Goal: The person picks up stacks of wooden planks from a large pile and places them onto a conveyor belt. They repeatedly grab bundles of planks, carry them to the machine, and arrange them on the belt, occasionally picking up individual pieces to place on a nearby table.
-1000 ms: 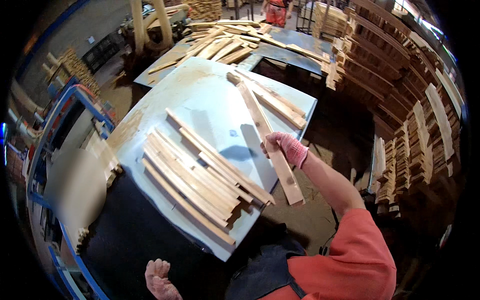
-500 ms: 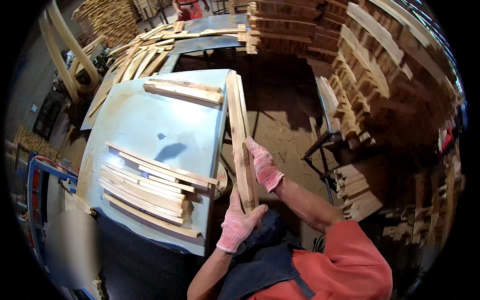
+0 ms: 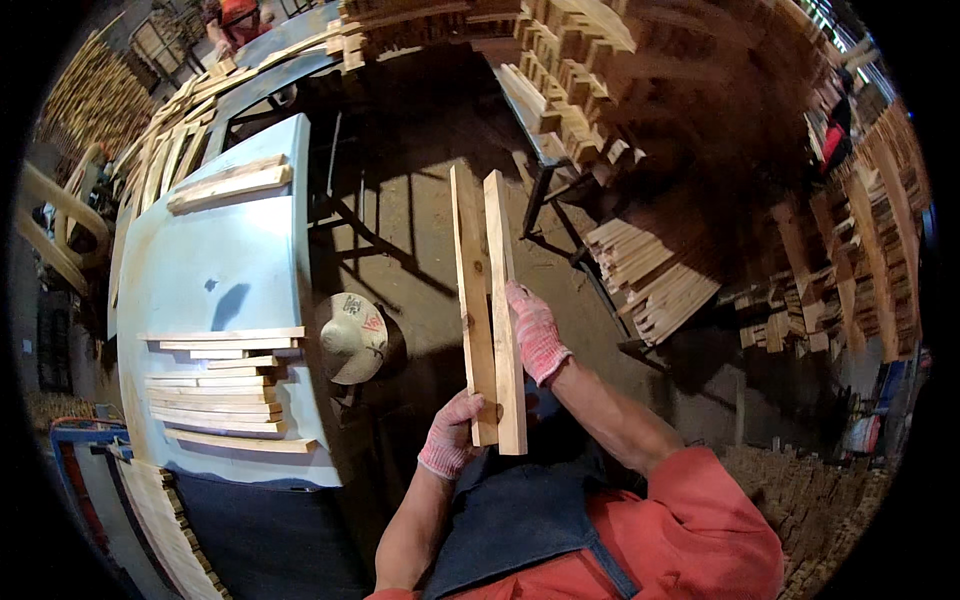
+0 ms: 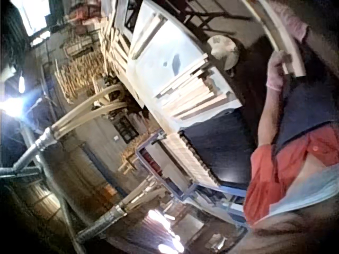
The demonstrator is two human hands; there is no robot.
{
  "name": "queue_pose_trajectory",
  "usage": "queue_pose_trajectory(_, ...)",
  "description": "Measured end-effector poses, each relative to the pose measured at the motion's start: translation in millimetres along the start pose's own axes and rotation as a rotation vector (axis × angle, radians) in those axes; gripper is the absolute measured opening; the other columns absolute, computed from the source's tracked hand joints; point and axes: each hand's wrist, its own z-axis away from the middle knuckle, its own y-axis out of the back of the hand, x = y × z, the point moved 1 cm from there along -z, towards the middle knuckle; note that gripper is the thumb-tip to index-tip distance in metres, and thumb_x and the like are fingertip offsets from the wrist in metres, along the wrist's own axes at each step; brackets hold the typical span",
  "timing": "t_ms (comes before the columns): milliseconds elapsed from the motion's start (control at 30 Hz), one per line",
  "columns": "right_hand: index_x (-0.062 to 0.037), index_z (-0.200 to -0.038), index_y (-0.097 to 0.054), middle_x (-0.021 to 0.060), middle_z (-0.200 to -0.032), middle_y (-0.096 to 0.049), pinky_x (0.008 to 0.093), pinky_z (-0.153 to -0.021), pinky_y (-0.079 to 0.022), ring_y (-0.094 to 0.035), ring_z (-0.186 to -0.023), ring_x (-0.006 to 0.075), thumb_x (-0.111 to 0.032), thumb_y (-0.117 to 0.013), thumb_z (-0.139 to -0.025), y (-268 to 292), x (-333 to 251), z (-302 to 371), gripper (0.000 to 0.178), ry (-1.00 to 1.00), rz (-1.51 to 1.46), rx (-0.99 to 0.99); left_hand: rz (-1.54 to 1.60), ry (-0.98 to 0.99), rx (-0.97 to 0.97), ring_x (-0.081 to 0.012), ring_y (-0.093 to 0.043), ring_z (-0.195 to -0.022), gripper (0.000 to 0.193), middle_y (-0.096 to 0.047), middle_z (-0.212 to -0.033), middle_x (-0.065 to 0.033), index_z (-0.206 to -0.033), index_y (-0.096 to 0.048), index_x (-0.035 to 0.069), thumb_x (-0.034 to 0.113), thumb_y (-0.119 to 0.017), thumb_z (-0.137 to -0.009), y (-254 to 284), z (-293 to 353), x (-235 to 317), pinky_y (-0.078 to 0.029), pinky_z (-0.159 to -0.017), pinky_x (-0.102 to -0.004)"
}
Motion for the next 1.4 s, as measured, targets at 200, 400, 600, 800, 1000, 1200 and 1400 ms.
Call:
queue_pose_trajectory(200, -0.0048, -0.127, -0.074, 0.0037, -0.110, -0.074, 0.0305, -0.091, -0.053, -0.065, -0.099, 0.0144, -0.041, -0.065, -0.109, 51.5, 0.8, -36.0, 0.041, -0.028, -0.071, 0.090, -0.004, 0.131, 0.012, -0.0453, -0.067, -0.127, 0.094, -0.065, -0.140, -0.0317, -0.154, -0.047, -0.007, 0.038, -0.089, -0.082, -7.1, -42.9, -14.3, -0.054, -0.112, -0.0572)
queue_pose_trajectory(400, -0.0115, -0.111, -0.074, -0.0047, -0.094, -0.069, 0.0276, -0.075, -0.053, -0.061, -0.083, 0.0074, -0.036, -0.066, -0.110, 97.1, -8.6, -78.8, 0.026, -0.069, -0.293, 0.004, -0.324, 0.196, 0.173, -0.0342, -0.074, -0.111, 0.079, -0.071, -0.124, -0.0205, -0.149, -0.048, -0.003, 0.032, -0.087, -0.089, -45.0, -107.2, -21.7, -0.062, -0.098, -0.0476)
queue_pose_trajectory(600, -0.0085, -0.111, -0.072, -0.0014, -0.095, -0.072, 0.0293, -0.080, -0.051, -0.060, -0.090, 0.0088, -0.042, -0.081, -0.097, 158.9, 19.0, -114.0, 0.038, -0.106, -0.113, 0.194, -0.738, 0.324, 0.435, -0.0216, -0.069, -0.083, 0.061, -0.067, -0.099, -0.0043, -0.136, -0.054, 0.008, 0.011, -0.088, -0.086, -60.3, -168.7, -51.6, -0.058, -0.072, -0.0367)
queue_pose_trajectory(800, -0.0054, -0.115, -0.074, 0.0051, -0.100, -0.076, 0.0355, -0.085, -0.057, -0.070, -0.091, 0.0177, -0.042, -0.087, -0.084, 251.9, -2.7, -95.5, 0.050, -0.294, 0.186, 0.358, -1.725, 0.429, 0.213, -0.0365, -0.073, -0.088, 0.052, -0.073, -0.101, -0.0152, -0.118, -0.049, 0.008, 0.021, -0.087, -0.085, -14.5, -235.4, -68.9, -0.057, -0.079, -0.0495)
queue_pose_trajectory(1000, -0.0013, -0.121, -0.077, 0.0112, -0.119, -0.077, 0.0375, -0.095, -0.054, -0.069, -0.109, 0.0202, -0.039, -0.082, -0.088, 399.3, 0.0, -129.7, 0.050, -0.223, -0.004, 0.668, -1.639, 0.261, -0.030, -0.0298, -0.060, -0.139, 0.091, -0.058, -0.153, -0.0219, -0.169, -0.032, 0.008, 0.031, -0.082, -0.096, -35.0, -325.0, -81.0, -0.048, -0.117, -0.0410)
queue_pose_trajectory(1200, -0.0087, -0.142, -0.069, 0.0117, -0.135, -0.072, 0.0409, -0.110, -0.048, -0.066, -0.124, 0.0258, -0.040, -0.072, -0.096, 533.1, -58.8, -212.0, 0.056, -0.511, 0.432, 0.899, -0.806, 0.343, 0.574, -0.0151, -0.067, -0.111, 0.055, -0.072, -0.126, -0.0052, -0.153, -0.055, 0.007, 0.016, -0.075, -0.103, 28.7, -308.4, -43.2, -0.056, -0.092, -0.0309)
queue_pose_trajectory(1400, -0.0068, -0.148, -0.061, 0.0128, -0.144, -0.065, 0.0417, -0.113, -0.047, -0.062, -0.130, 0.0279, -0.042, -0.065, -0.100, 586.1, -65.1, -313.6, 0.060, -0.390, 0.597, 0.864, -1.379, 0.430, 0.435, -0.0219, -0.069, -0.114, 0.031, -0.074, -0.116, -0.0038, -0.123, -0.072, 0.010, 0.018, -0.078, -0.094, 204.6, -112.6, -15.5, -0.058, -0.096, -0.0351)
